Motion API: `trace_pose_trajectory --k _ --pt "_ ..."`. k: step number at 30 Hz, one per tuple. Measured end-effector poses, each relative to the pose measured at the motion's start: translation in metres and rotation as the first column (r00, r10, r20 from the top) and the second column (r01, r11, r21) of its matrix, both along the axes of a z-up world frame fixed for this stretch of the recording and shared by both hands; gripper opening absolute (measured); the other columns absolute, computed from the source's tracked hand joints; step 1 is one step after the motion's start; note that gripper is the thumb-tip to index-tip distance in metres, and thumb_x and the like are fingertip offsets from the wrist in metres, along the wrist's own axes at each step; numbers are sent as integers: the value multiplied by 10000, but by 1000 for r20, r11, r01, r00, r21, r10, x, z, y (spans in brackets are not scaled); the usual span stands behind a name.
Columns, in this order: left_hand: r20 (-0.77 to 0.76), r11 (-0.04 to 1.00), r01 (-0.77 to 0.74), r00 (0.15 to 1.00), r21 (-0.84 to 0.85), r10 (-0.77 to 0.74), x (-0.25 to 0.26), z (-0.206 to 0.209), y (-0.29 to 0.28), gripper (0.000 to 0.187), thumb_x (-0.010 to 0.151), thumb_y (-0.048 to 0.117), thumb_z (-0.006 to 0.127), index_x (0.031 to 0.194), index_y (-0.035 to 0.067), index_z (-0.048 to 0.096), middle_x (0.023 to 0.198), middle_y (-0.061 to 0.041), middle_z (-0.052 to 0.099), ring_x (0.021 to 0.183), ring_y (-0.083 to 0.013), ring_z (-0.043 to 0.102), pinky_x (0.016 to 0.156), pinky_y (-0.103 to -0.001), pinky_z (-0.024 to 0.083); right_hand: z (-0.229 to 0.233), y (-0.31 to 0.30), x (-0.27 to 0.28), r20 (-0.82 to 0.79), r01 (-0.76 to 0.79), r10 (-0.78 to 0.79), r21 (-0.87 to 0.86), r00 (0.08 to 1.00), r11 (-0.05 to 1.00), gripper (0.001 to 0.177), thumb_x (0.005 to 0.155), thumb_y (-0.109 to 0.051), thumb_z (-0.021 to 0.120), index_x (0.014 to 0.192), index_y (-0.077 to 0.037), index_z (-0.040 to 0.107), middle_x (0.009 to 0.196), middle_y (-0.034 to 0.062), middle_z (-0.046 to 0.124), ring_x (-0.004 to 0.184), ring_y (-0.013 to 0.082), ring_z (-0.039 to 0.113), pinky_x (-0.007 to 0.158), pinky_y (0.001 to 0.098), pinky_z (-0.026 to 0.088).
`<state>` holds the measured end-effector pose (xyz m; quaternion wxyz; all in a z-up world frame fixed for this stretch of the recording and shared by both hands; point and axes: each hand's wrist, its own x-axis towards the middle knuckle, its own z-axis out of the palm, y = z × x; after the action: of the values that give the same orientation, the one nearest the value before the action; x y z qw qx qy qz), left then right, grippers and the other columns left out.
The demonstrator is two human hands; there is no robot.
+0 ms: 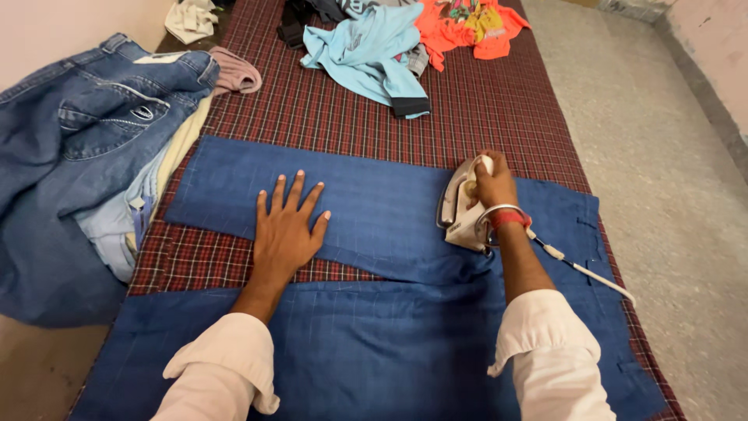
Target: The person lays a pair of blue trousers flat on a bed and smooths the fabric with their hands. They then use an electric iron to press the trousers, moving the iron back and forth along the legs to remove wrinkles.
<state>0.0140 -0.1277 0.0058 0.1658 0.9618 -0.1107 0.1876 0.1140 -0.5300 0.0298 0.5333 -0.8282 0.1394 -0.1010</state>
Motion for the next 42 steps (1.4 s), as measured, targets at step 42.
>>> trace_pose_trajectory --k 42 --pt "17 1000 3 1000 5 -3 -4 9 -2 574 978 465 528 1490 208 561 1601 -156 437 1488 -414 344 1180 -649 214 8 21 -17 21 46 -49 128 999 991 327 998 -183 566 1319 -132 526 898 145 656 482 196 612 387 373 551"
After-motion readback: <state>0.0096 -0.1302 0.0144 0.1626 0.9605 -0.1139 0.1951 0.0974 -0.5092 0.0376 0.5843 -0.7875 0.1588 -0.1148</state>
